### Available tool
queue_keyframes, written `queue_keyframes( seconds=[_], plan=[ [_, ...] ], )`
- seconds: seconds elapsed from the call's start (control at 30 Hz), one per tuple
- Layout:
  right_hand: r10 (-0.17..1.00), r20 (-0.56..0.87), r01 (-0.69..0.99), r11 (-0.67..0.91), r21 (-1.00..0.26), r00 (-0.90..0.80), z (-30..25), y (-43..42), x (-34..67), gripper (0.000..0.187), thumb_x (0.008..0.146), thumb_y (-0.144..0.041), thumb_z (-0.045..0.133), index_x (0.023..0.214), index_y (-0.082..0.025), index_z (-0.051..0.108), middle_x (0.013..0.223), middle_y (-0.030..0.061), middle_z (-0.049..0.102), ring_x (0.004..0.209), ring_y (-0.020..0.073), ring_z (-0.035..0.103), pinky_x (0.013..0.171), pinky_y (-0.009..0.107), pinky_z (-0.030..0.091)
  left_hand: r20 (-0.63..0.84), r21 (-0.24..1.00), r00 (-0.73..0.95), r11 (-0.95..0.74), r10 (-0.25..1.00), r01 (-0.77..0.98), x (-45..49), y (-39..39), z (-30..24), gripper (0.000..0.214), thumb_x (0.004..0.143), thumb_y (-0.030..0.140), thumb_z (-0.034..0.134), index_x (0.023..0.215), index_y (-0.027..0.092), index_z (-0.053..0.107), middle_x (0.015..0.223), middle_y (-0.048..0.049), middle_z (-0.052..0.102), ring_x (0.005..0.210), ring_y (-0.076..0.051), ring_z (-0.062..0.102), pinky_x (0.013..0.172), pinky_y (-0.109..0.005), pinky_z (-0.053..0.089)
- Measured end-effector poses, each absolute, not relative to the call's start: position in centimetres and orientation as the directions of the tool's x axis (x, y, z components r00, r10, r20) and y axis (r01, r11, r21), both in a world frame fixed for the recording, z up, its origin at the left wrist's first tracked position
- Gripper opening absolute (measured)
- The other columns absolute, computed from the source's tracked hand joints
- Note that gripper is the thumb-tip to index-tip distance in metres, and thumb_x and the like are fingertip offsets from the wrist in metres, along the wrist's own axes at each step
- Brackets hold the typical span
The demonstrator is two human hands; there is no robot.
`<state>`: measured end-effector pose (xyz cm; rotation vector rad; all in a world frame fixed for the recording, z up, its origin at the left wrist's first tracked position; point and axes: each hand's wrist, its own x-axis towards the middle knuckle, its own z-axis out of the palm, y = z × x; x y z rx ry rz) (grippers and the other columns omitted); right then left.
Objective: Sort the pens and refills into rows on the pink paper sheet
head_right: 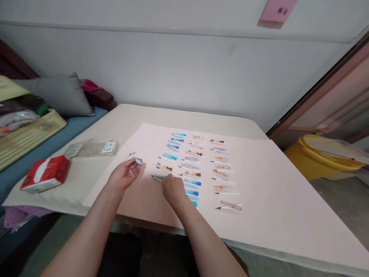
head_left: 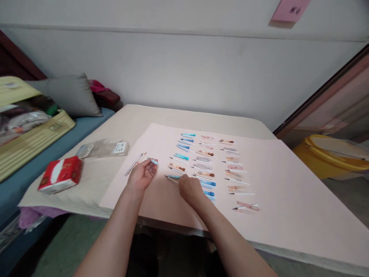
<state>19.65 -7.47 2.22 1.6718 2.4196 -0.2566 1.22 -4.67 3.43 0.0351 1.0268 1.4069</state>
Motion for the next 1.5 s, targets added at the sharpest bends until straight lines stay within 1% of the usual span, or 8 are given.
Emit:
queue_keyframes(
  seconds=[0.1, 0.27, 0.4, 0.67, 0.93, 1.13, 1.33, 1.5],
  plan=[
    [0.927, -0.169, 0.942, 0.325, -0.084, -0.335, 3.0, -7.6, 19.9, 0.024, 0.083, -0.012, 0.041, 0.1, -0.015, 0.058, 0.087, 0.0122, 0.066, 0.076, 0.0225, 0.063, 0.06, 0.028, 0.039, -0.544, 0.585, -0.184, 0.214, 0.819, -0.782, 0.7, -4.5, 3.3, 0.006, 0.078, 0.006, 0.053, 0.079, 0.011, 0.057, 0.066, -0.0062, 0.063, 0.054, -0.011, 0.061, 0.047, -0.017, 0.05],
    [0.932, 0.078, 0.865, 0.358, -0.351, -0.354, 4.7, -8.4, 20.3, 0.013, 0.082, -0.019, 0.044, 0.083, -0.021, 0.056, 0.069, -0.0002, 0.064, 0.062, 0.0143, 0.057, 0.053, 0.024, 0.027, -0.518, 0.592, -0.198, 0.182, 0.832, -0.785, 0.4, -4.3, 3.2, 0.009, 0.077, 0.003, 0.054, 0.077, 0.012, 0.057, 0.067, -0.0061, 0.063, 0.057, -0.011, 0.062, 0.049, -0.017, 0.05],
    [0.926, 0.177, 0.824, 0.378, -0.423, -0.334, 5.2, -9.0, 20.3, 0.013, 0.081, -0.018, 0.044, 0.078, -0.021, 0.057, 0.064, -0.0026, 0.06, 0.057, 0.0114, 0.052, 0.053, 0.023, 0.024, -0.521, 0.582, -0.191, 0.183, 0.832, -0.792, 0.7, -4.4, 3.3, 0.01, 0.078, 0.003, 0.053, 0.077, 0.012, 0.056, 0.067, -0.0061, 0.063, 0.057, -0.011, 0.062, 0.05, -0.018, 0.05],
    [0.935, 0.165, 0.84, 0.355, -0.41, -0.314, 5.4, -9.0, 20.3, 0.011, 0.079, -0.018, 0.046, 0.075, -0.021, 0.057, 0.062, -0.003, 0.06, 0.055, 0.0116, 0.051, 0.052, 0.024, 0.022, -0.497, 0.626, -0.198, 0.191, 0.845, -0.756, 1.2, -4.5, 3.6, 0.008, 0.077, 0.005, 0.054, 0.079, 0.012, 0.057, 0.067, -0.0062, 0.064, 0.057, -0.012, 0.062, 0.047, -0.017, 0.049],
    [0.917, 0.263, 0.844, 0.384, -0.374, -0.3, 4.5, -9.2, 20.0, 0.016, 0.084, -0.021, 0.041, 0.075, -0.02, 0.055, 0.065, -0.0013, 0.061, 0.056, 0.0115, 0.052, 0.053, 0.025, 0.021, -0.414, 0.724, -0.245, 0.155, 0.877, -0.672, 2.2, -4.8, 3.7, 0.006, 0.074, 0.007, 0.059, 0.078, 0.01, 0.059, 0.069, -0.0075, 0.066, 0.058, -0.012, 0.063, 0.048, -0.017, 0.05],
    [0.884, 0.324, 0.839, 0.439, -0.321, -0.338, 4.2, -9.3, 19.8, 0.018, 0.085, -0.02, 0.039, 0.074, -0.019, 0.053, 0.068, -0.0008, 0.061, 0.059, 0.0114, 0.053, 0.054, 0.025, 0.021, -0.397, 0.742, -0.268, 0.134, 0.878, -0.657, 2.5, -4.9, 3.6, 0.005, 0.073, 0.008, 0.061, 0.077, 0.011, 0.059, 0.072, -0.0079, 0.066, 0.059, -0.012, 0.062, 0.049, -0.018, 0.05],
    [0.891, 0.317, 0.855, 0.421, -0.304, -0.326, 3.9, -9.3, 19.6, 0.019, 0.087, -0.021, 0.038, 0.076, -0.019, 0.053, 0.07, 0.0003, 0.063, 0.06, 0.0122, 0.054, 0.054, 0.025, 0.021, -0.371, 0.762, -0.18, 0.188, 0.911, -0.619, 3.8, -5.7, 3.8, 0.007, 0.072, 0.014, 0.065, 0.076, 0.011, 0.06, 0.076, -0.0073, 0.066, 0.061, -0.01, 0.062, 0.051, -0.017, 0.05],
    [0.899, 0.307, 0.85, 0.408, -0.334, -0.311, 3.8, -9.0, 19.8, 0.02, 0.088, -0.021, 0.037, 0.078, -0.018, 0.053, 0.071, 0.0014, 0.063, 0.062, 0.0128, 0.055, 0.055, 0.025, 0.024, -0.318, 0.789, -0.133, 0.184, 0.939, -0.587, 5.2, -6.2, 3.8, 0.012, 0.072, 0.02, 0.067, 0.078, 0.012, 0.061, 0.079, -0.0064, 0.066, 0.063, -0.009, 0.061, 0.054, -0.016, 0.049]
  ],
)
